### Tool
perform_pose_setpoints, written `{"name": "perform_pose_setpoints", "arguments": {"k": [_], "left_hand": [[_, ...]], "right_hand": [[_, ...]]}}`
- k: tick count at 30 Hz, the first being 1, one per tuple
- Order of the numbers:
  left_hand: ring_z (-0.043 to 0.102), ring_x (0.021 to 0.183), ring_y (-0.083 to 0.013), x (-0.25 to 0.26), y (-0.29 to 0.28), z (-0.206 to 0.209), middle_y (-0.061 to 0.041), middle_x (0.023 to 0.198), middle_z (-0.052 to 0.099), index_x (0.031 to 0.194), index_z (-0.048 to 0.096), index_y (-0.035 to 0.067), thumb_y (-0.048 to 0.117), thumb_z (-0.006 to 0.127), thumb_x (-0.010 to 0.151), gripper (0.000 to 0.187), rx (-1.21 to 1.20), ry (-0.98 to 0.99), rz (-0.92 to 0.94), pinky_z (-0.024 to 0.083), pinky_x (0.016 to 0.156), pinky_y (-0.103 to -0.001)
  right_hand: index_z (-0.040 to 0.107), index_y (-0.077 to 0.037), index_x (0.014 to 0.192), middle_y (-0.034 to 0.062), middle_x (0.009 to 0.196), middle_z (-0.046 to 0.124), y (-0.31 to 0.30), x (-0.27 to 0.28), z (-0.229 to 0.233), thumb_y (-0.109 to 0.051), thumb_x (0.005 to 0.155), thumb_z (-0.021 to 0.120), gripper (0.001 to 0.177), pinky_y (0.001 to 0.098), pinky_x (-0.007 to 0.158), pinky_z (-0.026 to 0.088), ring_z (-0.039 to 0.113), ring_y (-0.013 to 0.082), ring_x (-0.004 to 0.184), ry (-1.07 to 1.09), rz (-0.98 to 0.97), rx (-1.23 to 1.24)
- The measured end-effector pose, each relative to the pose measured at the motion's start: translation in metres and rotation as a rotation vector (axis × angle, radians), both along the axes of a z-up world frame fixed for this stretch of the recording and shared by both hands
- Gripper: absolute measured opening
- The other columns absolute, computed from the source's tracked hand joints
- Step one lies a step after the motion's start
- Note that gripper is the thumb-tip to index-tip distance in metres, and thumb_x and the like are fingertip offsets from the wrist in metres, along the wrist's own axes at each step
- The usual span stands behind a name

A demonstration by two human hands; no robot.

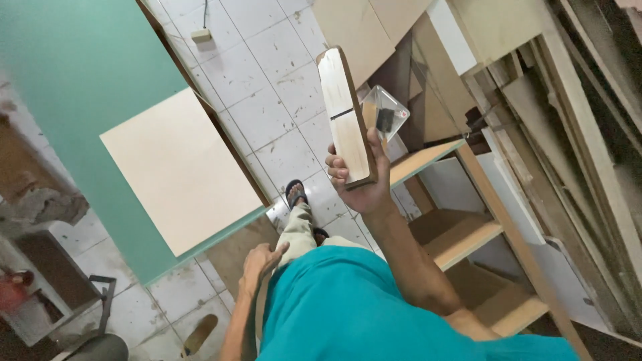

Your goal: The person sands the edges and surfaces of a teal cabinet and a separate light-colored wooden panel using a sanding block. They then retrieve a wooden plank and sand its edges before placing it on the cabinet.

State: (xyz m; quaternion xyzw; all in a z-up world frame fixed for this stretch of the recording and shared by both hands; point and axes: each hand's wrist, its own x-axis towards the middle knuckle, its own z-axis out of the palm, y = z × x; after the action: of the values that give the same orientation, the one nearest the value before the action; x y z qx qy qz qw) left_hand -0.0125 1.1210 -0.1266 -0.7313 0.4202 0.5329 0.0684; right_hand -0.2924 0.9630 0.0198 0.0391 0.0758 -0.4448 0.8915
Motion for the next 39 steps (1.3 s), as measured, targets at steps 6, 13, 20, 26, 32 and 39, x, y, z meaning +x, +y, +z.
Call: {"name": "perform_pose_setpoints", "arguments": {"k": [6,13,20,26,32,39], "left_hand": [[0.065,0.121,-0.0514,-0.038,0.084,-0.019,-0.031,0.112,0.075,0.106,0.076,-0.004,0.057,0.055,0.095,0.065,0.056,0.054,-0.208,0.052,0.1,-0.062],[0.068,0.083,-0.027,-0.046,0.148,0.005,-0.011,0.081,0.07,0.078,0.062,0.014,0.055,0.04,0.1,0.051,-0.058,0.008,-0.123,0.047,0.076,-0.044],[0.071,0.105,-0.0385,-0.051,0.19,0.028,-0.018,0.102,0.078,0.091,0.075,0.015,0.053,0.041,0.099,0.051,-0.067,-0.015,-0.068,0.048,0.084,-0.049],[0.044,0.066,-0.0139,-0.035,0.241,-0.001,0.002,0.069,0.046,0.072,0.044,0.018,0.055,0.04,0.103,0.049,-0.155,0.082,0.067,0.033,0.063,-0.037],[0.04,0.066,-0.0119,-0.029,0.271,0.038,0.002,0.067,0.041,0.071,0.036,0.021,0.048,0.049,0.099,0.041,0.006,0.188,0.256,0.027,0.063,-0.033],[0.036,0.061,-0.0109,0.009,0.286,0.043,0.002,0.063,0.033,0.071,0.037,0.02,0.044,0.053,0.108,0.048,0.127,0.26,0.219,0.023,0.062,-0.033]], "right_hand": [[0.06,0.004,0.118,0.0281,0.088,0.069,0.087,-0.028,-0.008,-0.068,0.103,0.038,0.077,0.0428,0.065,0.063,0.076,0.0374,0.075,0.301,-0.075,-0.083],[0.029,-0.003,0.147,0.0152,0.128,0.059,0.139,-0.043,0.04,-0.073,0.084,0.068,0.102,0.0406,0.099,0.052,0.058,0.0247,0.119,1.341,-0.383,-0.779],[0.018,-0.002,0.162,0.0184,0.157,0.045,0.169,-0.028,0.035,-0.064,0.08,0.074,0.117,0.0377,0.121,0.036,0.037,0.0215,0.147,1.381,-0.34,-0.706],[0.033,-0.007,0.156,0.0149,0.142,0.06,0.171,-0.018,0.027,-0.067,0.083,0.065,0.1,0.0414,0.112,0.05,0.058,0.0272,0.133,1.438,-0.048,-0.588],[0.037,-0.006,0.156,0.0098,0.117,0.067,0.173,0.007,0.007,-0.053,0.091,0.063,0.084,0.0353,0.085,0.057,0.066,0.0205,0.102,1.355,-0.15,-0.519],[0.041,-0.005,0.154,0.0173,0.106,0.072,0.154,0.05,-0.031,-0.036,0.092,0.061,0.072,0.0309,0.061,0.061,0.066,0.0188,0.07,1.312,-0.016,-0.137]]}}
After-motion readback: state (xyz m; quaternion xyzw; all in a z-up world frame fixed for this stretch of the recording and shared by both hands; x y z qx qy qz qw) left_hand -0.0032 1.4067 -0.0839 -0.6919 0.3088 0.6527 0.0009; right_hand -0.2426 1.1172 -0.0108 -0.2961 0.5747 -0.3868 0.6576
